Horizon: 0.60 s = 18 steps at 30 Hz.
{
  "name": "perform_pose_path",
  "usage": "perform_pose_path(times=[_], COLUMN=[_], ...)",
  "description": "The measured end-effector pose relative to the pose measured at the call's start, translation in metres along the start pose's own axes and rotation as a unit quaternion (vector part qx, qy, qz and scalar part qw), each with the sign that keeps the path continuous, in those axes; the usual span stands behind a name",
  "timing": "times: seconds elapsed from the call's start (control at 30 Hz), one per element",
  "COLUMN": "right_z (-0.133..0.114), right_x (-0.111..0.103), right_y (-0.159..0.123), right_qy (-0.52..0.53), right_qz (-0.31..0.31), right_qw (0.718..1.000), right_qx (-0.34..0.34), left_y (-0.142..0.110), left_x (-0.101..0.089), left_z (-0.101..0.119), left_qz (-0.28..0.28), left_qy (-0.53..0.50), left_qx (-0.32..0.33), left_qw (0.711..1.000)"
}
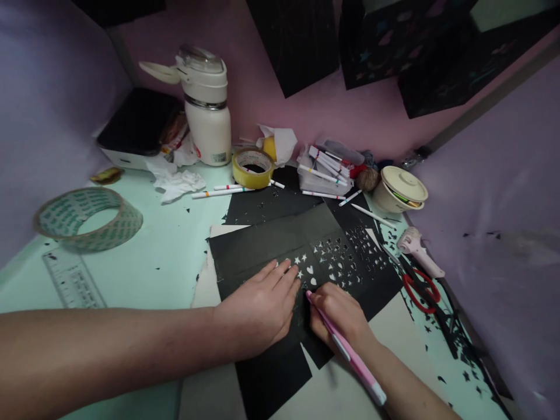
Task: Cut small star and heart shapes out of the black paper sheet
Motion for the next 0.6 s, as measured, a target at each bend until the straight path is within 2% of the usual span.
perform_pose_path(times=[0.6], right_z=[-0.001], right_x=[0.0024], right_y=[-0.0013], right_qy=[-0.026], right_qz=[-0.005], right_qw=[1.0], right_qx=[0.005], left_y=[0.0003], left_x=[-0.0002], left_z=[0.0013], left_qz=[0.006], left_qy=[0.012], left_qx=[0.002], left_qw=[1.0])
Point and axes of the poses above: each hand's wrist, its own y-axis towards the middle knuckle, its own x-axis out of the palm, z = x × y, the point moved 2 cm from there along y, towards the middle knuckle, and after that the axes turned 15 degrees about -x, right-handed, at the moved point
